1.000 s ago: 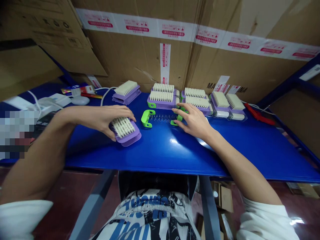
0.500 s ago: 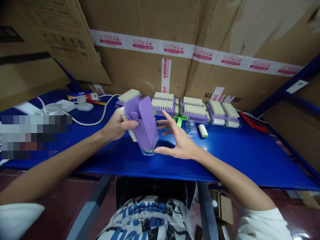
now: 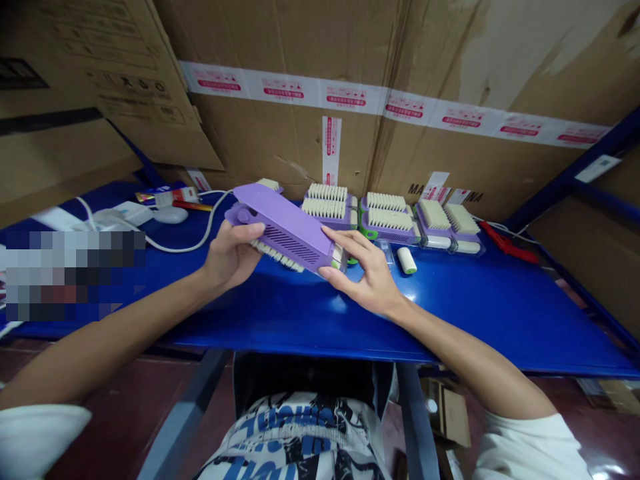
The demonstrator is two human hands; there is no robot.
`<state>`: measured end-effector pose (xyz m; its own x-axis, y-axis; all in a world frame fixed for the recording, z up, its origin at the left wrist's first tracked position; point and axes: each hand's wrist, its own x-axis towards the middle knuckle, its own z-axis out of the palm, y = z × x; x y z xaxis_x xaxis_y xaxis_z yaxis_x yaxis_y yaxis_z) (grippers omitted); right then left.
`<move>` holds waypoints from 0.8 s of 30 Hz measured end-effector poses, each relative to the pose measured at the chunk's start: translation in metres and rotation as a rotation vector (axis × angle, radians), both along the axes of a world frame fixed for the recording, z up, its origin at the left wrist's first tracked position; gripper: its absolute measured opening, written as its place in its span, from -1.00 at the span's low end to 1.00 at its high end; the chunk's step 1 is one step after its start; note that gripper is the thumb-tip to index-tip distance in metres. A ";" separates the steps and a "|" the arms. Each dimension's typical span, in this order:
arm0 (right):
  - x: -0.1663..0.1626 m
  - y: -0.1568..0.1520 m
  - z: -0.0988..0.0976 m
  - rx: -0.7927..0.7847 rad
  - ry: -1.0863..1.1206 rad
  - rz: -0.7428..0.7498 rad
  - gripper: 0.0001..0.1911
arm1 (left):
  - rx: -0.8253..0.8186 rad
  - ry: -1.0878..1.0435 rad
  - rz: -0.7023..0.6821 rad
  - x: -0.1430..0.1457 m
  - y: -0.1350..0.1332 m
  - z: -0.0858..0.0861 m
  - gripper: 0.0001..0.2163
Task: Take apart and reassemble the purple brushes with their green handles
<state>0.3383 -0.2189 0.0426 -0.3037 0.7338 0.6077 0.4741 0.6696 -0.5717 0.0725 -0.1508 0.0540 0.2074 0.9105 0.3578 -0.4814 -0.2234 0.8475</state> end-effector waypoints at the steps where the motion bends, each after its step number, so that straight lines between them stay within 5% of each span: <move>1: -0.001 -0.001 0.003 -0.004 0.019 0.003 -0.38 | 0.006 -0.017 0.016 -0.001 0.002 0.001 -0.61; 9: 0.007 -0.003 0.015 0.078 -0.113 -0.079 -0.43 | 0.064 -0.012 0.014 0.007 0.009 0.001 -0.60; 15: 0.003 0.008 0.006 0.387 -0.053 -0.124 -0.55 | -0.049 0.033 -0.088 0.014 0.005 -0.009 -0.61; 24: 0.001 0.007 -0.011 0.521 -0.051 -0.063 -0.52 | -0.090 0.088 -0.183 0.009 -0.006 -0.022 -0.55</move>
<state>0.3396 -0.2114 0.0315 -0.3077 0.3565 0.8822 0.5414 0.8281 -0.1457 0.0814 -0.1564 0.0319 0.3994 0.8820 0.2500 -0.4301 -0.0605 0.9007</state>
